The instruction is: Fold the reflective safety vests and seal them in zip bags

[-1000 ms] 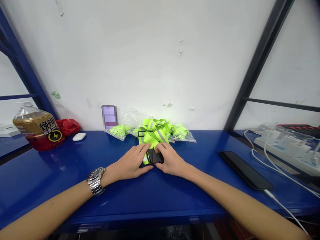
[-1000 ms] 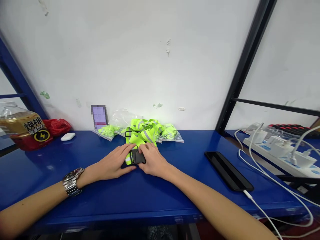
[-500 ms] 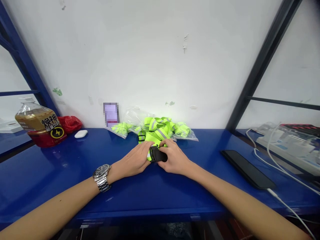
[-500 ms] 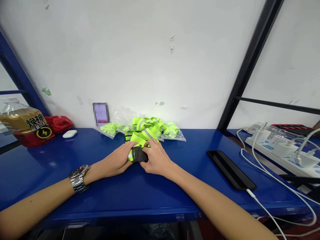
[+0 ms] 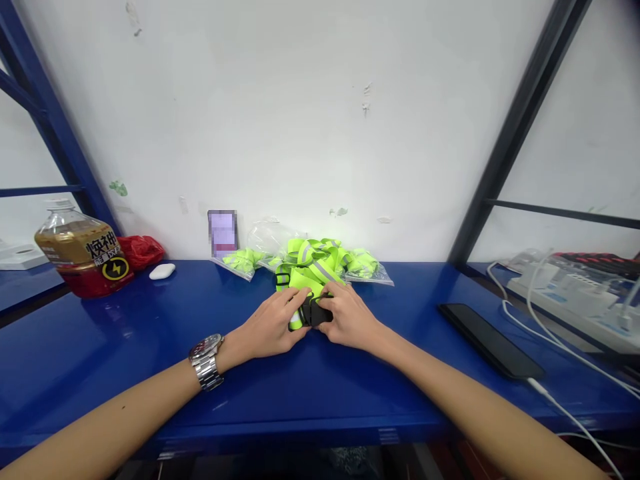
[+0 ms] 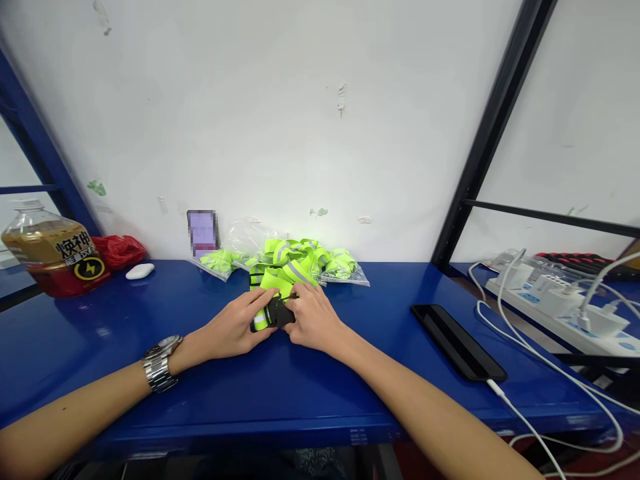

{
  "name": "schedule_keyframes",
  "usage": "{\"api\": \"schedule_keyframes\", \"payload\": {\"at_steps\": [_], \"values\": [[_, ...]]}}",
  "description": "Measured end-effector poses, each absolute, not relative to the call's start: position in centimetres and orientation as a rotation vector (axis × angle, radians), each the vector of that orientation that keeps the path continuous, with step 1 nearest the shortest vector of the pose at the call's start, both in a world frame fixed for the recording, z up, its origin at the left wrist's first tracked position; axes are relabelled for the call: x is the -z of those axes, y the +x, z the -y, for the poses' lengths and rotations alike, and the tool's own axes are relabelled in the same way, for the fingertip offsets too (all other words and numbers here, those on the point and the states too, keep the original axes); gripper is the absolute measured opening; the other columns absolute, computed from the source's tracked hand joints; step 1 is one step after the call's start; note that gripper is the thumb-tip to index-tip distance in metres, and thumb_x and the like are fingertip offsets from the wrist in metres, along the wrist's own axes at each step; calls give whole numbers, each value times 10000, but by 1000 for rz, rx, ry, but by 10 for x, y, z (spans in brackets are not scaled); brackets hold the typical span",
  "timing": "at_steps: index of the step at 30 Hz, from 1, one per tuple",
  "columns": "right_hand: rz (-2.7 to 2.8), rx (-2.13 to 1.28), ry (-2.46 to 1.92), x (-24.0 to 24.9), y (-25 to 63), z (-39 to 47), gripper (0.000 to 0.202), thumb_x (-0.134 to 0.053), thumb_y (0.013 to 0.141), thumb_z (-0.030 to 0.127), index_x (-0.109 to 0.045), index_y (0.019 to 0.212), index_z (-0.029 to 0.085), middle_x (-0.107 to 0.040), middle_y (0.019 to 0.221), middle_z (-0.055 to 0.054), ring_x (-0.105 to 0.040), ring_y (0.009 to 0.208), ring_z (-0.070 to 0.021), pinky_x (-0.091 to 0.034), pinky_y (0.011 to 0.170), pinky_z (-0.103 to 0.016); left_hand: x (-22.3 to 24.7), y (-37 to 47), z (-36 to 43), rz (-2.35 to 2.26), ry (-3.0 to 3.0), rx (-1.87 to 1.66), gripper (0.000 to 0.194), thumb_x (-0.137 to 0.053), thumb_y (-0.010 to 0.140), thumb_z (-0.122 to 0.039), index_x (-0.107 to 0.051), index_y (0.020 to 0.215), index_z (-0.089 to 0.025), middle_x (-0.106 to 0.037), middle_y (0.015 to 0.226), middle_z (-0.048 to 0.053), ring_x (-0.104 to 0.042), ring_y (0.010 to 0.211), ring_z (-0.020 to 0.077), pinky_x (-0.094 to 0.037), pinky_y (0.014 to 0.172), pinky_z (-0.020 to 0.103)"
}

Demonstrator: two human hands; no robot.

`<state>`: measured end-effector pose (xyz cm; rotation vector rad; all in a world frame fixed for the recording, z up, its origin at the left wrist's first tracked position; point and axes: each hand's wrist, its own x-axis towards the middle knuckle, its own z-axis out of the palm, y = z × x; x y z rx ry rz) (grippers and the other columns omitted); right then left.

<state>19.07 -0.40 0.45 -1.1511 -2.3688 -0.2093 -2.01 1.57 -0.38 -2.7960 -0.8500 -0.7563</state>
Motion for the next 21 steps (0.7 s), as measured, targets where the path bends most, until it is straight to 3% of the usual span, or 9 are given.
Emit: {"api": "schedule_keyframes", "payload": {"at_steps": [7,11,16,21], "values": [[2427,250,-972,-6,208,0,391,-684,781,358,-628,1109,154,-571,1086,-154,-535,1035,-280,-444,885,-440,5,-26,-20,923,-2782,851,618,-585,863,-333,-336,1409,-185,-533,1265,171,-558,1141,305,-487,956,461],[2455,266,-879,-7,214,-1,396,-618,844,347,-546,1190,168,-586,1121,-155,-549,1053,-273,-442,900,-437,5,-29,-24,909,-2769,872,622,-578,876,-373,-329,1411,-178,-528,1289,164,-540,1167,299,-475,974,455],[2391,153,-991,-10,219,-6,692,-675,777,361,-374,1361,145,-567,1254,-185,-550,1138,-299,-433,929,-458,6,-33,-27,921,-2782,905,617,-586,869,-367,-348,1409,-186,-531,1301,158,-542,1181,297,-474,984,450],[2370,98,-1034,-13,228,-11,655,-688,753,394,-478,1321,146,-617,1222,-170,-592,1105,-304,-450,919,-452,6,-31,-26,1006,-2787,928,611,-593,858,-410,-389,1381,-170,-558,1269,169,-565,1151,310,-488,966,456]]}}
